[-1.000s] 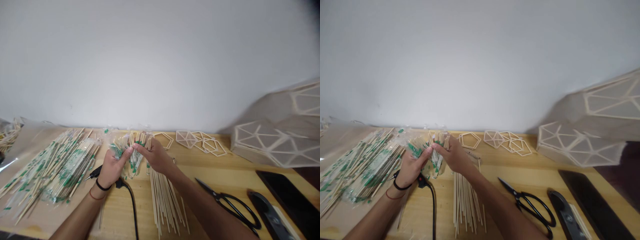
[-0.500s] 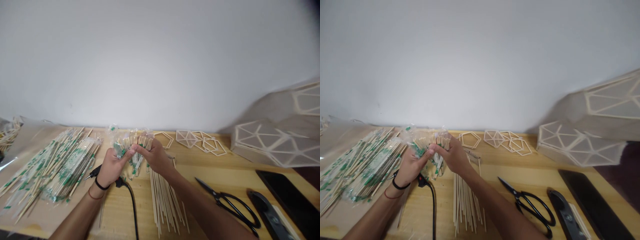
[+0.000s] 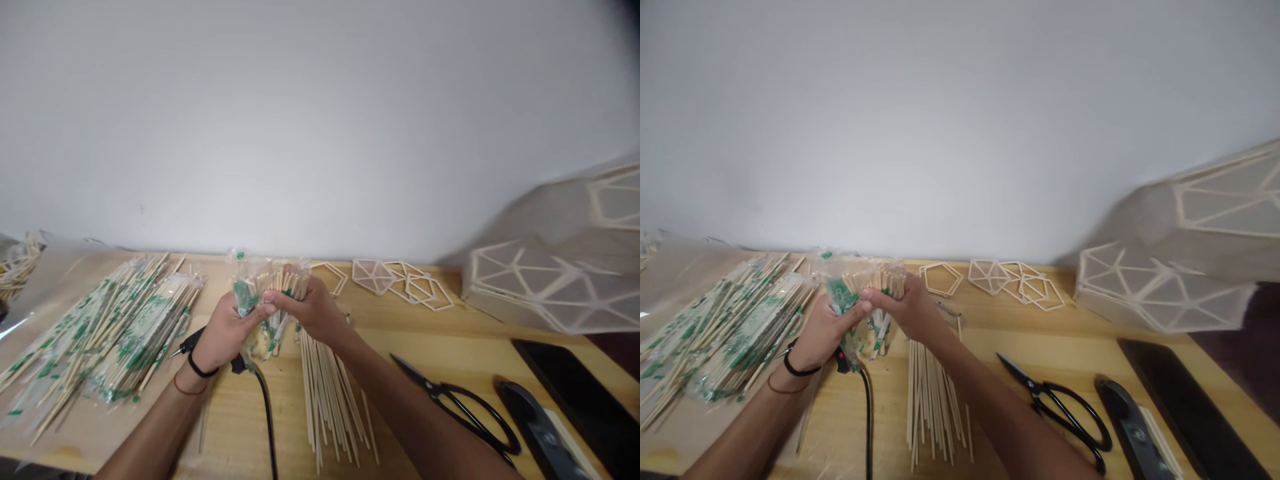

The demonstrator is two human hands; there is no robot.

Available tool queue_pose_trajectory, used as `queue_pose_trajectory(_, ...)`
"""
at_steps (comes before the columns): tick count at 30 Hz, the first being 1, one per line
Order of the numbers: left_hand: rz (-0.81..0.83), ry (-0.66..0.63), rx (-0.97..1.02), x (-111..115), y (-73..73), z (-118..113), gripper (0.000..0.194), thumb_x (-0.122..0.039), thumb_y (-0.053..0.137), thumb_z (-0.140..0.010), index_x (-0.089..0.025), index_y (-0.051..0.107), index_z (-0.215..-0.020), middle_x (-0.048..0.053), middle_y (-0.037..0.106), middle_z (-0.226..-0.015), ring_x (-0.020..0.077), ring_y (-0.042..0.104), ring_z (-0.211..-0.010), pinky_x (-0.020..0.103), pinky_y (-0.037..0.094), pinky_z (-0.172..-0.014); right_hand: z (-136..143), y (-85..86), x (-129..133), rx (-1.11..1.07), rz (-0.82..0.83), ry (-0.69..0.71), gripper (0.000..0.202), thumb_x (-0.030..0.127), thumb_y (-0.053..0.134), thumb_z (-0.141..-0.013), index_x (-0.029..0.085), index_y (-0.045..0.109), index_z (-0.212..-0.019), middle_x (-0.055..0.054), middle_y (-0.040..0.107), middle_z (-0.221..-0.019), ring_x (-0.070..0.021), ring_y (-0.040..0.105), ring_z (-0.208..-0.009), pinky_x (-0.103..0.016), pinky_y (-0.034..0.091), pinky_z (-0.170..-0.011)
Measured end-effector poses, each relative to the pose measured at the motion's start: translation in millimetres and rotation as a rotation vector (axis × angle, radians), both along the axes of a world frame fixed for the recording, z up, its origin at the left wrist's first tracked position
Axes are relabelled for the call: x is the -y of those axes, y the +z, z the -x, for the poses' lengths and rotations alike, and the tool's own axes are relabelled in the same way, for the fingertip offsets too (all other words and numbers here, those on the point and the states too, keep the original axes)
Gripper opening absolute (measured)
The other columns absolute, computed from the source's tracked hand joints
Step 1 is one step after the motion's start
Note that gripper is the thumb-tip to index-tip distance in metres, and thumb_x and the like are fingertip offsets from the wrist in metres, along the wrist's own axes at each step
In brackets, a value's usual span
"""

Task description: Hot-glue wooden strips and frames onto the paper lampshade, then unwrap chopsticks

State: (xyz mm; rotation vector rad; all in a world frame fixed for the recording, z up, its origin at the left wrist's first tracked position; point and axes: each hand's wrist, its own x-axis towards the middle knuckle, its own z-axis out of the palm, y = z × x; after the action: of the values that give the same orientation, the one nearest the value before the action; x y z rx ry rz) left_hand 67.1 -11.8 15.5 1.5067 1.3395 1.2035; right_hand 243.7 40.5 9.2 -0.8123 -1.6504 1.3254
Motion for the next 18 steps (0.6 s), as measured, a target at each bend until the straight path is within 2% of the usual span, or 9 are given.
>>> queue_pose_trajectory(3, -0.012, 0.078, 0.082, 1, -7.7, -2, 0.032, -0.049, 0.079, -0.087, -0.021, 0.063, -0.084, -0.007, 0.056, -0.052, 0.0135, 0.052, -0.050, 0.025, 0.045, -0.053, 1, -4.3, 1, 0.001, 0.004, -0.048, 0.028, 0.046, 0.074, -0.087, 0.019, 0.074, -0.080, -0.003, 0.076, -0.080, -0.0222, 0.071, -0.078, -0.033, 0.055, -0.073)
queue_pose_trajectory(6, -0.051, 0.135, 0.148, 1, -13.1, -3, 0.031, -0.048, 0.075, -0.092, -0.021, 0.061, -0.099, -0.009, 0.059, -0.054, 0.0124, 0.052, -0.049, 0.026, 0.043, -0.055, 3, -7.1, 3, 0.005, -0.002, -0.106, 0.029, 0.047, 0.075, -0.087, 0.019, 0.074, -0.081, -0.004, 0.078, -0.081, -0.0234, 0.072, -0.079, -0.033, 0.056, -0.073)
queue_pose_trajectory(12, -0.108, 0.156, 0.141, 4, -14.5, -5, 0.033, -0.044, 0.074, -0.095, -0.022, 0.058, -0.077, -0.006, 0.060, -0.056, 0.0123, 0.055, -0.054, 0.027, 0.044, -0.060, 6, -11.0, 15, 0.005, -0.024, -0.181, 0.029, 0.049, 0.076, -0.088, 0.020, 0.074, -0.084, -0.006, 0.081, -0.088, -0.0256, 0.075, -0.083, -0.036, 0.058, -0.079)
queue_pose_trajectory(18, -0.142, 0.190, 0.062, 5, -16.7, -5, 0.028, -0.046, 0.076, -0.090, -0.022, 0.062, -0.083, -0.007, 0.052, -0.057, 0.0129, 0.052, -0.051, 0.028, 0.043, -0.057, 6, -24.0, 23, 0.009, -0.034, -0.242, 0.030, 0.049, 0.075, -0.090, 0.020, 0.078, -0.083, -0.009, 0.082, -0.086, -0.0310, 0.078, -0.090, -0.046, 0.058, -0.092)
